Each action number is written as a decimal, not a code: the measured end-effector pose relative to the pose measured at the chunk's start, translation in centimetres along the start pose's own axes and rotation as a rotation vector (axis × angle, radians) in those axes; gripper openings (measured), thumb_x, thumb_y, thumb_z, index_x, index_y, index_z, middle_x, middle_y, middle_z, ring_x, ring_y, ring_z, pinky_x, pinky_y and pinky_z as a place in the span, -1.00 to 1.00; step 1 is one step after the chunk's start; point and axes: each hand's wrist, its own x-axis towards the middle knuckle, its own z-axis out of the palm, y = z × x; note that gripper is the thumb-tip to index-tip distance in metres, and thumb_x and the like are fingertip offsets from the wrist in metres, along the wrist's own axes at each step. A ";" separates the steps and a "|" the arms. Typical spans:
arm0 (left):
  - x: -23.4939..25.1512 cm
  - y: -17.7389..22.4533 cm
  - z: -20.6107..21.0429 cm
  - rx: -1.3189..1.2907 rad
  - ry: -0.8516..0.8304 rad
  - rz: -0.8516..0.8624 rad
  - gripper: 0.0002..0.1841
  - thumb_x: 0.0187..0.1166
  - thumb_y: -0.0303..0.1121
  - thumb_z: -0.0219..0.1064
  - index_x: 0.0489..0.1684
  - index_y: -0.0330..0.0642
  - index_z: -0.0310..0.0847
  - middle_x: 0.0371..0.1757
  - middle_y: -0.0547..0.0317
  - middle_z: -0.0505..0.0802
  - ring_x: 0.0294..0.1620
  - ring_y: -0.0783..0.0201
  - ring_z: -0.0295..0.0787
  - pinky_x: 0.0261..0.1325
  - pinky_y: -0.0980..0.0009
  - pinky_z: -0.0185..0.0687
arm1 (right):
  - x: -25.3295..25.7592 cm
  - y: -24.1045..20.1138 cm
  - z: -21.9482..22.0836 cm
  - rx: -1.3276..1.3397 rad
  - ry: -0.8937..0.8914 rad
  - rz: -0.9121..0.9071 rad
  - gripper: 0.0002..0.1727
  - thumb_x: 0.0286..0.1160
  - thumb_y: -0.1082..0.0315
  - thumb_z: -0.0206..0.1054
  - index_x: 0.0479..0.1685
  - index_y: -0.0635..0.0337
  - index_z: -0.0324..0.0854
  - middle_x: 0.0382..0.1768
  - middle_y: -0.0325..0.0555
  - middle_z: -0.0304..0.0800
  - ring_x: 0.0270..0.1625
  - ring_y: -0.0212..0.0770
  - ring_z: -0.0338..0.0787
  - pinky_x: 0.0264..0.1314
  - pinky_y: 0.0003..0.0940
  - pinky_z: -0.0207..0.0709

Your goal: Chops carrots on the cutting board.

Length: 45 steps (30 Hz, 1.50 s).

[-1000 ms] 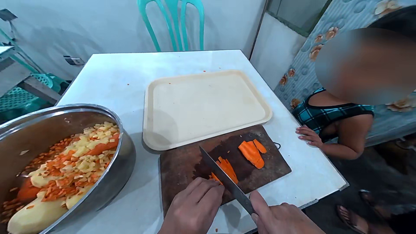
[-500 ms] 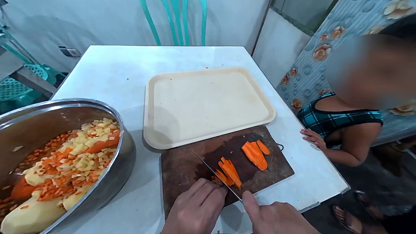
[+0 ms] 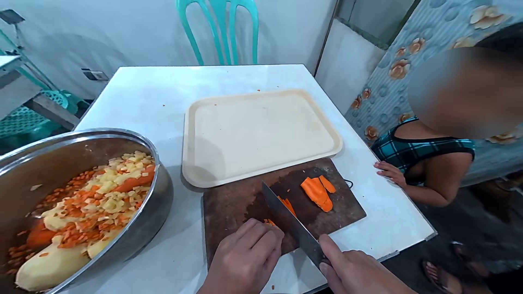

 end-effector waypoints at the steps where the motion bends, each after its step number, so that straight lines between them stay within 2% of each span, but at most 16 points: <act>1: 0.1 0.0 0.0 0.005 -0.001 -0.005 -0.90 0.59 -0.33 0.32 -0.24 -0.01 0.77 -0.26 0.27 0.89 -0.16 0.38 0.81 -0.13 0.59 0.68 | -0.1 0.1 -0.1 -0.003 0.000 0.010 -0.61 0.90 0.24 -0.06 0.46 0.32 0.31 -0.31 0.29 0.76 -0.09 0.34 0.85 -0.02 0.24 0.64; 4: 0.4 0.1 0.3 0.018 -0.029 -0.013 -0.86 0.66 -0.29 0.29 -0.10 0.03 0.81 -0.08 0.29 0.95 -0.01 0.40 0.85 -0.02 0.59 0.71 | -0.1 0.5 -0.1 0.002 0.021 0.018 -0.63 0.90 0.23 -0.06 0.43 0.31 0.32 -0.35 0.26 0.74 -0.13 0.32 0.84 -0.04 0.21 0.64; 9: 0.7 0.2 0.5 -0.021 -0.043 -0.062 -0.85 0.72 -0.32 0.24 -0.02 -0.02 0.76 -0.14 0.27 0.94 0.00 0.39 0.85 0.07 0.60 0.71 | -0.4 0.6 -0.3 -0.011 0.035 0.016 -0.62 0.91 0.23 -0.07 0.43 0.32 0.31 -0.36 0.26 0.74 -0.14 0.32 0.84 -0.06 0.22 0.64; 13: 0.7 0.2 0.4 -0.011 0.000 -0.077 -0.88 0.72 -0.28 0.28 -0.04 -0.05 0.72 -0.19 0.24 0.93 -0.12 0.43 0.87 -0.02 0.63 0.74 | -0.8 0.4 -0.4 -0.036 0.036 -0.008 -0.64 0.91 0.24 -0.06 0.39 0.33 0.34 -0.38 0.27 0.74 -0.15 0.34 0.84 -0.09 0.22 0.64; 17: 0.7 0.0 0.4 -0.030 0.009 -0.067 -0.91 0.72 -0.31 0.28 -0.08 -0.03 0.68 -0.24 0.27 0.90 -0.14 0.44 0.85 -0.05 0.65 0.72 | -1.1 -0.1 -0.8 -0.083 0.018 -0.025 -0.65 0.92 0.23 -0.08 0.36 0.33 0.35 -0.39 0.27 0.74 -0.15 0.34 0.85 -0.10 0.21 0.64; 20: 0.7 0.1 0.3 -0.025 0.009 -0.069 -0.92 0.73 -0.31 0.26 -0.11 -0.03 0.66 -0.28 0.28 0.87 -0.18 0.44 0.82 -0.10 0.65 0.70 | -1.2 -0.1 -0.8 -0.131 0.045 -0.058 -0.66 0.91 0.24 -0.07 0.31 0.32 0.38 -0.45 0.24 0.73 -0.21 0.32 0.85 -0.17 0.19 0.65; 25: 0.7 0.0 0.4 -0.034 0.010 -0.064 -0.94 0.73 -0.32 0.25 -0.12 -0.03 0.62 -0.30 0.28 0.85 -0.21 0.43 0.79 -0.13 0.65 0.68 | -1.3 -0.2 -1.1 -0.194 0.038 -0.073 -0.64 0.91 0.23 -0.08 0.34 0.35 0.38 -0.47 0.24 0.73 -0.24 0.33 0.86 -0.20 0.18 0.65; 29: 0.8 0.2 0.3 -0.049 -0.003 -0.084 -0.96 0.70 -0.34 0.26 -0.11 -0.03 0.60 -0.30 0.27 0.84 -0.24 0.44 0.78 -0.14 0.65 0.67 | -1.5 -0.6 -0.7 -0.306 0.096 -0.093 -0.63 0.89 0.27 -0.07 0.37 0.38 0.39 -0.53 0.22 0.72 -0.32 0.32 0.86 -0.32 0.14 0.66; 30: 0.8 0.2 0.3 -0.053 -0.005 -0.088 -0.97 0.70 -0.34 0.27 -0.12 -0.03 0.60 -0.29 0.27 0.85 -0.24 0.43 0.78 -0.14 0.65 0.68 | -1.4 -1.0 -0.8 -0.324 0.076 -0.084 -0.64 0.88 0.31 -0.06 0.38 0.38 0.38 -0.52 0.22 0.72 -0.32 0.32 0.86 -0.32 0.14 0.66; 32: 0.7 0.2 0.3 -0.053 -0.006 -0.090 -0.97 0.69 -0.34 0.28 -0.12 -0.04 0.59 -0.30 0.27 0.84 -0.26 0.45 0.78 -0.15 0.67 0.67 | -0.7 -2.1 -1.5 -0.325 -0.064 -0.017 -0.61 0.87 0.35 -0.09 0.51 0.38 0.26 -0.40 0.26 0.76 -0.15 0.34 0.87 -0.15 0.16 0.67; 36: 0.7 0.1 0.4 -0.056 0.001 -0.089 -0.95 0.67 -0.32 0.31 -0.12 -0.05 0.61 -0.30 0.26 0.85 -0.27 0.45 0.78 -0.16 0.66 0.68 | 0.1 -1.5 -2.2 -0.239 -0.140 0.013 -0.57 0.91 0.29 -0.10 0.59 0.34 0.17 -0.24 0.31 0.77 0.00 0.37 0.85 0.01 0.21 0.66; 39: 0.7 -0.2 0.4 -0.077 -0.007 -0.104 -0.92 0.66 -0.29 0.32 -0.10 -0.05 0.64 -0.25 0.27 0.88 -0.22 0.48 0.82 -0.10 0.66 0.72 | 0.7 0.2 -2.0 -0.057 -0.125 -0.022 -0.61 0.90 0.27 -0.06 0.52 0.29 0.23 -0.23 0.28 0.73 -0.04 0.31 0.83 0.02 0.22 0.64; 42: 0.8 -0.3 0.2 -0.102 -0.032 -0.124 -0.88 0.63 -0.27 0.35 -0.05 -0.06 0.64 -0.22 0.29 0.90 -0.15 0.49 0.85 -0.02 0.64 0.74 | 1.1 1.8 -1.3 0.077 -0.087 -0.102 -0.68 0.89 0.26 -0.03 0.40 0.24 0.29 -0.32 0.18 0.65 -0.24 0.17 0.78 -0.13 0.11 0.64; 45: 1.0 -0.7 -0.2 -0.033 -0.009 -0.106 -0.80 0.58 -0.20 0.40 -0.03 -0.05 0.64 -0.18 0.24 0.87 -0.13 0.43 0.83 -0.04 0.60 0.75 | 0.2 1.2 -0.9 -0.017 -0.019 -0.120 -0.69 0.89 0.27 -0.03 0.38 0.27 0.33 -0.34 0.24 0.70 -0.16 0.29 0.81 -0.09 0.20 0.63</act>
